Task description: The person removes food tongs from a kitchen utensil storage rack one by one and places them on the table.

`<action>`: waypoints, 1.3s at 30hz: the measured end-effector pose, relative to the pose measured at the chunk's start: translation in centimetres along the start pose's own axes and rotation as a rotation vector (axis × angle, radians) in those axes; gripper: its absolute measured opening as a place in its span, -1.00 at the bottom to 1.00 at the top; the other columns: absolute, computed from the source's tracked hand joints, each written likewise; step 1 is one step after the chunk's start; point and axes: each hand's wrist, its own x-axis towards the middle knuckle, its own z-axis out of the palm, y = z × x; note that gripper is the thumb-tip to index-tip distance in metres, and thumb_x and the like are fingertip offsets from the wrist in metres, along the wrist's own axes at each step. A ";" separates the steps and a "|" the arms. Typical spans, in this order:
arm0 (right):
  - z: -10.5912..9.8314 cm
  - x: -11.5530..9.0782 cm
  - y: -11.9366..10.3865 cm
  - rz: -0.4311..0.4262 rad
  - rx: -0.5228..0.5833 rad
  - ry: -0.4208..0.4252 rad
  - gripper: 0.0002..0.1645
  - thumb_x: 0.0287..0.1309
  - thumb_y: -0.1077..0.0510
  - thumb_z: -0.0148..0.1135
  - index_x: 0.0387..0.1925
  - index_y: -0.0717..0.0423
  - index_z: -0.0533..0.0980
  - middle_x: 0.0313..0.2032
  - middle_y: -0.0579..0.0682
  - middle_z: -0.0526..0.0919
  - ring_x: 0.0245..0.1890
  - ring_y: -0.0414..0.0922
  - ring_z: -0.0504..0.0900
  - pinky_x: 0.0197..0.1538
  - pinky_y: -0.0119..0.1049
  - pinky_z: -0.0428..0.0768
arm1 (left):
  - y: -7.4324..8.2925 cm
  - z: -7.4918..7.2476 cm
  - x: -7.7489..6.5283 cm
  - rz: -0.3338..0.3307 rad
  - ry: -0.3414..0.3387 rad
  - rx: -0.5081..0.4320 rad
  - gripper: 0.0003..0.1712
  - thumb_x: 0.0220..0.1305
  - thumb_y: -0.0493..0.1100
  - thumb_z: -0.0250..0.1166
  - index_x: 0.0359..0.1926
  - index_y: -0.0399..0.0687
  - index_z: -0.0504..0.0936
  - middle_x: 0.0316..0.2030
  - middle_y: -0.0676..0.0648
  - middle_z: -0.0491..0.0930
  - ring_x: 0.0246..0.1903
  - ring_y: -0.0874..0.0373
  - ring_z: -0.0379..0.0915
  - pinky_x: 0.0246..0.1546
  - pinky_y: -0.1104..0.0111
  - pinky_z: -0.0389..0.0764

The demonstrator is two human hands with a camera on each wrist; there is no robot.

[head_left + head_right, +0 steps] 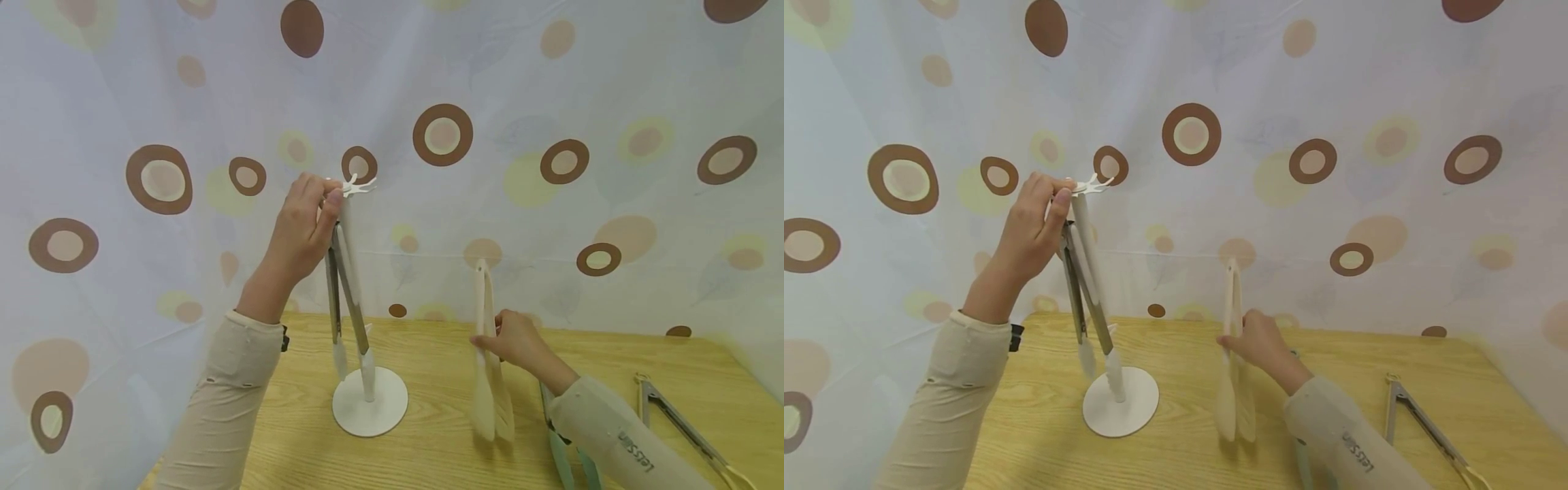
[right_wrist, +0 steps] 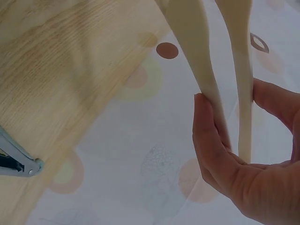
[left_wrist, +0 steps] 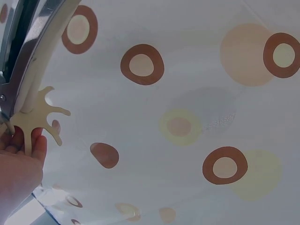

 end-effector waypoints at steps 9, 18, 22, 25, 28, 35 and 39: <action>0.9 0.3 1.0 0.036 0.010 -0.051 -0.56 0.09 0.15 0.38 -0.34 0.48 0.41 -0.49 0.19 0.53 -0.62 -0.04 0.63 -0.53 -0.23 0.61 | -0.2 -0.1 0.0 -0.001 -0.009 0.001 -0.28 0.49 0.23 -0.33 -0.18 -0.33 0.46 -0.21 -0.27 0.41 -0.21 -0.13 0.28 -0.14 0.09 0.32; 1.8 0.3 1.5 0.079 0.004 -0.104 -0.60 0.06 0.18 0.40 -0.42 0.41 0.38 -0.52 0.16 0.51 -0.64 -0.06 0.61 -0.48 -0.16 0.64 | -0.2 0.0 0.0 -0.006 -0.007 -0.004 -0.31 0.50 0.20 -0.32 -0.19 -0.34 0.46 -0.20 -0.29 0.42 -0.21 -0.14 0.28 -0.14 0.09 0.33; 2.3 0.4 1.7 0.107 -0.011 -0.127 -0.63 0.05 0.21 0.40 -0.43 0.43 0.40 -0.55 0.15 0.55 -0.64 -0.05 0.65 -0.50 -0.21 0.64 | -0.2 0.0 -0.1 -0.011 -0.010 -0.004 -0.28 0.49 0.23 -0.32 -0.18 -0.34 0.47 -0.19 -0.29 0.42 -0.21 -0.14 0.28 -0.14 0.08 0.33; 2.5 0.4 1.7 0.112 -0.019 -0.145 -0.63 0.06 0.22 0.39 -0.43 0.45 0.40 -0.55 0.17 0.55 -0.62 -0.01 0.66 -0.51 -0.24 0.63 | -0.2 0.0 -0.1 -0.016 -0.011 -0.001 -0.29 0.49 0.23 -0.32 -0.17 -0.34 0.47 -0.20 -0.28 0.41 -0.21 -0.14 0.28 -0.13 0.08 0.33; 2.6 0.4 1.7 0.123 -0.034 -0.155 -0.64 0.05 0.22 0.39 -0.44 0.42 0.40 -0.55 0.20 0.55 -0.61 0.04 0.67 -0.53 -0.25 0.63 | -0.1 0.0 -0.1 -0.016 -0.012 -0.004 -0.28 0.49 0.23 -0.32 -0.17 -0.34 0.47 -0.20 -0.28 0.41 -0.21 -0.13 0.28 -0.14 0.08 0.33; 3.0 0.3 2.0 0.111 -0.112 -0.159 -0.66 0.03 0.20 0.42 -0.54 0.29 0.41 -0.59 0.21 0.55 -0.73 -0.04 0.60 -0.60 -0.29 0.59 | -0.1 0.0 0.0 -0.005 -0.006 -0.002 -0.28 0.49 0.23 -0.33 -0.17 -0.33 0.47 -0.20 -0.27 0.42 -0.21 -0.13 0.29 -0.14 0.08 0.34; 3.1 0.2 2.1 0.126 -0.111 -0.177 -0.68 0.04 0.21 0.41 -0.48 0.31 0.41 -0.57 0.21 0.54 -0.70 -0.02 0.61 -0.59 -0.28 0.59 | 0.0 0.0 0.0 -0.005 -0.003 0.000 -0.28 0.49 0.23 -0.32 -0.17 -0.33 0.48 -0.21 -0.27 0.42 -0.21 -0.13 0.29 -0.14 0.08 0.34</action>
